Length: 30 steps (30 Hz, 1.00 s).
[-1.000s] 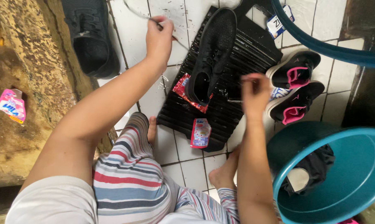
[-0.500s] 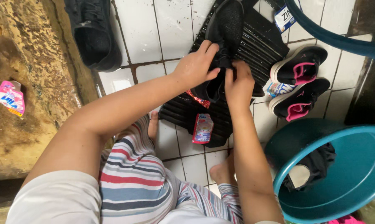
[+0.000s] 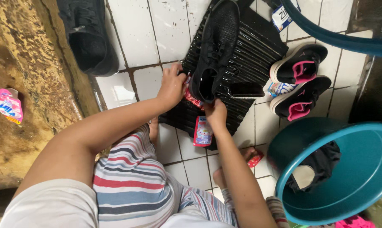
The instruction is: The person scrubs black shoes using a brush and water from a hose while sitting on a tiled floor. They apply detergent from small packets and rinse the shoes with water.
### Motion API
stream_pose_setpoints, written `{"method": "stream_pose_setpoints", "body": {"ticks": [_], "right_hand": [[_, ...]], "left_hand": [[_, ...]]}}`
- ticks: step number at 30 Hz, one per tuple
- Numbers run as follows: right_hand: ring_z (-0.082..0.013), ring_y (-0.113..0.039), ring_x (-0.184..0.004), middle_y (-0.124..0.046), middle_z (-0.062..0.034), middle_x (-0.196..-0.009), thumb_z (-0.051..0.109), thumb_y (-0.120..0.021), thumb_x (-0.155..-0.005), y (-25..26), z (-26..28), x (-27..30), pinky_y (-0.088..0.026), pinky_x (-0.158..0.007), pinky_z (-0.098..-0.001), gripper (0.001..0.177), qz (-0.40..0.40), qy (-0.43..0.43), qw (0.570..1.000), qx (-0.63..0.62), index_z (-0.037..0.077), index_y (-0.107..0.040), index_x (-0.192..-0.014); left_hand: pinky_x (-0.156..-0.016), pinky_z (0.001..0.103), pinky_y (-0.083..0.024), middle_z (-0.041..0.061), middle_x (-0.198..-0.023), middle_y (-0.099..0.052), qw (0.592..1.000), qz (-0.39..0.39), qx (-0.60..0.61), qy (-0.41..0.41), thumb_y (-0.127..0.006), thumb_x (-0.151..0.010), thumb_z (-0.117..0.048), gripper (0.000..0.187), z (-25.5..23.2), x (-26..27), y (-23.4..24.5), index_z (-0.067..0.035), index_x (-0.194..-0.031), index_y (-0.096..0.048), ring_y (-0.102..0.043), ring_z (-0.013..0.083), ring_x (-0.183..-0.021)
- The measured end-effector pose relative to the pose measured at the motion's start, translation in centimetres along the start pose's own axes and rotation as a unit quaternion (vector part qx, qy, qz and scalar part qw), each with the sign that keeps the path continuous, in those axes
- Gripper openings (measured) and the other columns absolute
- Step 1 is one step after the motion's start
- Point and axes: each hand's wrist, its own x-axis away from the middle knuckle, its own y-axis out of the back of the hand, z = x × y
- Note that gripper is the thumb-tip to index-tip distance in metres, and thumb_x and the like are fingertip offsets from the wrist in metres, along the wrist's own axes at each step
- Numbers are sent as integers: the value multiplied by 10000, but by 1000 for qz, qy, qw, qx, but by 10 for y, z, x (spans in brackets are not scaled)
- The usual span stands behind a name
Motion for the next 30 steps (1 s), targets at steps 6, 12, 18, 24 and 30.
{"method": "stream_pose_setpoints", "body": {"ticks": [6, 12, 18, 24, 30], "right_hand": [[-106, -638, -801, -723, -36, -926, 68, -631, -957, 47, 42, 35, -526, -704, -268, 143, 234, -114, 960, -104, 28, -716, -1064], [-128, -677, -871, -655, -64, -1007, 39, -604, -983, 92, 132, 30, -653, -767, -368, 113, 232, -63, 922, -305, 67, -553, -1080], [-128, -703, -805, -691, -57, -1013, 95, -672, -908, 90, 173, 20, -620, -678, -304, 345, 220, -105, 888, -390, 146, -517, -1212], [-89, -619, -638, -686, -37, -860, 151, -770, -920, 67, 145, 18, -518, -512, -251, 240, 256, -60, 934, -243, 62, -641, -1101], [-91, -492, -438, -603, -39, -666, 317, -650, -1028, 57, 141, 8, -351, -353, -234, 284, 171, -158, 940, -248, 43, -643, -952]], "left_hand": [[-851, 453, -520, 177, -1001, -664, 969, 200, 64, 127, -720, -980, -147, 181, -17, 38, 47, 4, -1073, -685, -623, 365, -949], [-577, 240, -504, -9, -865, -698, 763, 280, 505, 290, -832, -760, -79, 367, -46, 52, 97, -99, -1089, -670, -628, 67, -717], [-579, 243, -512, 31, -814, -724, 829, 142, 480, 248, -818, -849, -80, 231, -67, 45, 77, -9, -1047, -724, -626, 71, -665], [-689, 243, -616, 49, -905, -773, 765, 142, 553, 298, -720, -904, -109, 190, -68, 45, 54, 1, -1058, -711, -729, 77, -750], [-616, 269, -569, 97, -830, -731, 759, 176, 550, 301, -680, -971, -123, 172, -65, 35, 31, 42, -1017, -698, -667, 114, -658]]}}
